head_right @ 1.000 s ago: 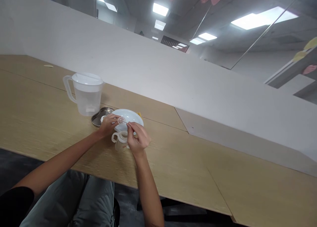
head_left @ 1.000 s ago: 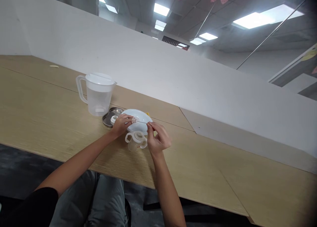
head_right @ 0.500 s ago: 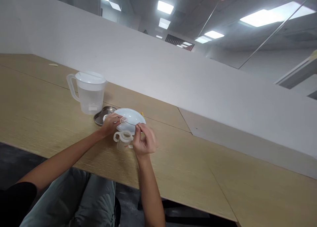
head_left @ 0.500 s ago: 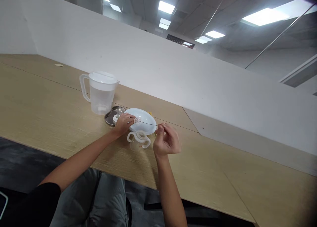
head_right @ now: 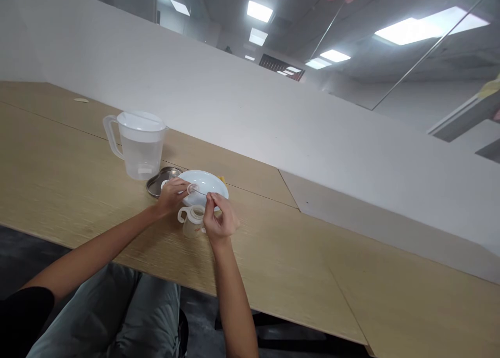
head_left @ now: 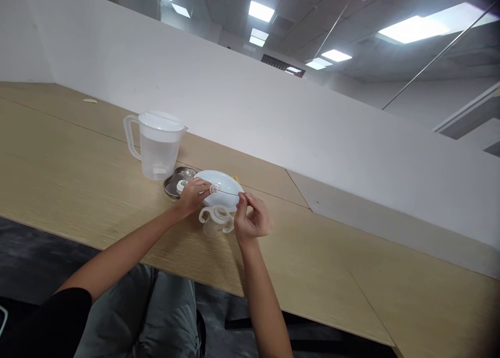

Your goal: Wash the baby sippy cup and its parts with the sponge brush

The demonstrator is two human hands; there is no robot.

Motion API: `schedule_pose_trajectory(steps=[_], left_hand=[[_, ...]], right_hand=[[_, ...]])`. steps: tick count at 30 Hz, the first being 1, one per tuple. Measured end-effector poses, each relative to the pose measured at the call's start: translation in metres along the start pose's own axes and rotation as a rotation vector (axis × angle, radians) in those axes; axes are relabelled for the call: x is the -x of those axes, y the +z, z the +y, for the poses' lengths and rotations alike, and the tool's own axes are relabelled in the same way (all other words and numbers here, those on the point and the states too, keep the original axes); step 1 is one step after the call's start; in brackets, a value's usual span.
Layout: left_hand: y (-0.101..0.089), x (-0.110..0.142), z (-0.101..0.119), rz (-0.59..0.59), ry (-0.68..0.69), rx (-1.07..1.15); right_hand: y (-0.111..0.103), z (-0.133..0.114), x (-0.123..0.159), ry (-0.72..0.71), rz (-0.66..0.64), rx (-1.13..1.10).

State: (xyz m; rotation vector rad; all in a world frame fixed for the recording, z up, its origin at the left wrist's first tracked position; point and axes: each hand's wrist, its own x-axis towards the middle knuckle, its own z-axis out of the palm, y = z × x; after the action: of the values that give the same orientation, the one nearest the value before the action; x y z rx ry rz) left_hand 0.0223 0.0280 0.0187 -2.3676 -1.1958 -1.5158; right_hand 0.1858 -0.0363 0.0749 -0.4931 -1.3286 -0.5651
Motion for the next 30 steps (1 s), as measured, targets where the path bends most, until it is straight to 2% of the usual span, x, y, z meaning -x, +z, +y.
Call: schedule_pose_trajectory(steps=[8,15,30], left_hand=[[0.001,0.001,0.002,0.039,0.052,0.015],[-0.002,0.002,0.005,0.078,0.028,0.078],[-0.006,-0.001,0.008,0.040,0.000,0.120]], right_hand=[[0.006,0.001,0.008,0.035,-0.089,-0.038],[0.008,0.005,0.006,0.151,-0.139,-0.034],[0.010,0.009,0.014,0.176,-0.417,-0.108]])
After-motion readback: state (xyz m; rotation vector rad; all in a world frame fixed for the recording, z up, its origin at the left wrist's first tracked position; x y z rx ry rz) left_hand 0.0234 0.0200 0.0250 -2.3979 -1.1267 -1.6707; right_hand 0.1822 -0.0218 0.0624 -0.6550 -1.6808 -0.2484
